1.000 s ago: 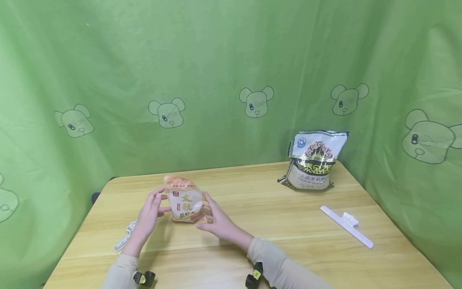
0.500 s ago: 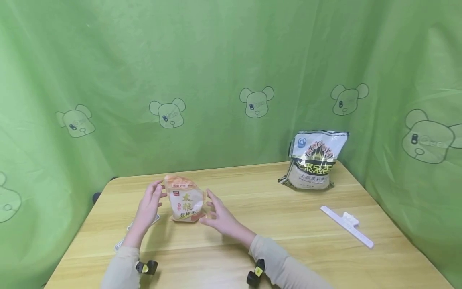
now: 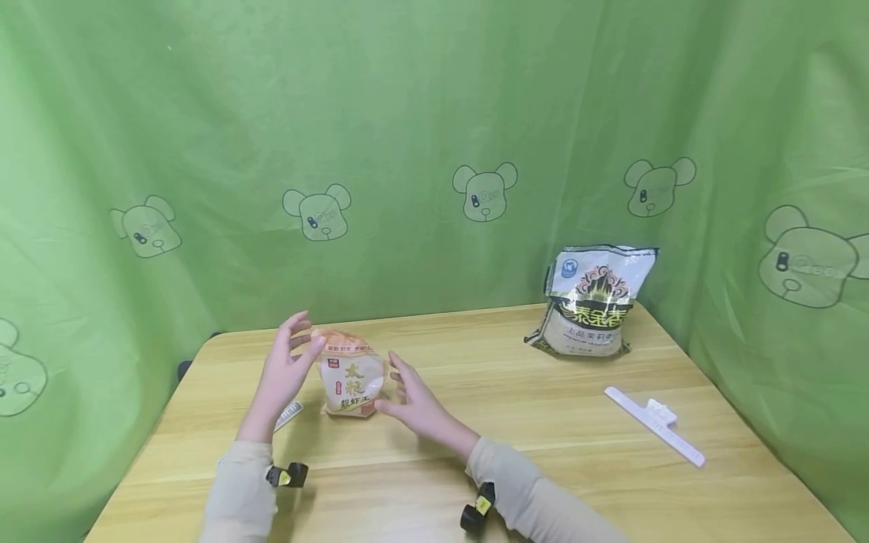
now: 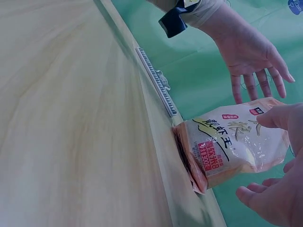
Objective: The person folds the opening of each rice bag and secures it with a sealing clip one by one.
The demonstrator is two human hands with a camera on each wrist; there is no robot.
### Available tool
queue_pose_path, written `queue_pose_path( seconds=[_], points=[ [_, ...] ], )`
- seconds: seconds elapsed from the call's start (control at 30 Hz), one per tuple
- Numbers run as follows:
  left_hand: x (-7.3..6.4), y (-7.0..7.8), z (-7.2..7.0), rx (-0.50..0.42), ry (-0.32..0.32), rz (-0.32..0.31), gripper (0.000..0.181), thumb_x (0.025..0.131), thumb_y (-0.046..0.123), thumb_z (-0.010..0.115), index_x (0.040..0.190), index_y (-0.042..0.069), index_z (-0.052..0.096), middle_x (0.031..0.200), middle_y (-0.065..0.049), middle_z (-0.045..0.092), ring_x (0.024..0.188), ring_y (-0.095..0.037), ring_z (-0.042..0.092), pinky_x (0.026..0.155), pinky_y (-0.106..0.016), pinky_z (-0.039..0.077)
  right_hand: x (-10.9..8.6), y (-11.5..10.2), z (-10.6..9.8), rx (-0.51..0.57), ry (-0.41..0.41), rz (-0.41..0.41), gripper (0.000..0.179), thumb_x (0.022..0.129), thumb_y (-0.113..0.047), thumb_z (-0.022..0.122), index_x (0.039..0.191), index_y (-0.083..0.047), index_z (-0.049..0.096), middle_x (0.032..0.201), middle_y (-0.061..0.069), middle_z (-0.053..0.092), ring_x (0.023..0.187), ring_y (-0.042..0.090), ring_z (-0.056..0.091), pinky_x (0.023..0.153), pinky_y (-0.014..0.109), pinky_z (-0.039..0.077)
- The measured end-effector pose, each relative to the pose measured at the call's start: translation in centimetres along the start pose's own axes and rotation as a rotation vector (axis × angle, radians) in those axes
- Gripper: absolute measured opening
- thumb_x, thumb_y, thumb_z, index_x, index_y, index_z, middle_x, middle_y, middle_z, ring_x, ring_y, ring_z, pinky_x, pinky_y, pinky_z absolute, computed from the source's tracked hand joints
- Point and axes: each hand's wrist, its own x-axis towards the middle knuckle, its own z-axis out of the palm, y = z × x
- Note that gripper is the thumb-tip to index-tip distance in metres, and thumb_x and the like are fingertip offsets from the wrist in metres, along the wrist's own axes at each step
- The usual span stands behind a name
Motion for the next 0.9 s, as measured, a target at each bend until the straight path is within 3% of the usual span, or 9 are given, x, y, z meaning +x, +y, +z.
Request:
queue_pose_path(
  seconds=[0.4,0.67,0.9],
  points=[
    [1.0,0.6,0.9,0.202,-0.031,0.1,0.066,0.079,0.042,0.065,0.134,0.017,0.038,0.139,-0.01,0.037,0.129,-0.031,0.033,0.104,-0.058,0.026,0.6,-0.1,0.6,0.016,0.04,-0.007,0.082,0.08,-0.023,0.065,0.144,-0.021,0.012,0.148,0.009,0.021,0.129,0.03,0.035,0.104,0.046,0.035],
    [1.4,0.6,1.8,0.217,-0.068,0.11,0.067,0.075,0.037,0.069,0.132,0.018,0.04,0.14,-0.01,0.035,0.129,-0.03,0.032,0.105,-0.057,0.025,-0.2,-2.8,0.3,0.057,0.029,-0.02,0.079,0.081,-0.014,0.063,0.143,-0.007,0.014,0.145,0.02,0.023,0.126,0.039,0.035,0.102,0.053,0.034],
    [1.5,0.6,2.8,0.271,-0.037,0.187,0.061,0.073,0.029,0.073,0.126,0.014,0.047,0.134,-0.011,0.042,0.125,-0.029,0.037,0.104,-0.054,0.029,0.7,-0.7,1.1,0.036,0.054,0.011,0.079,0.081,-0.02,0.063,0.143,-0.015,0.014,0.147,0.012,0.024,0.126,0.033,0.038,0.101,0.048,0.038]
  ],
)
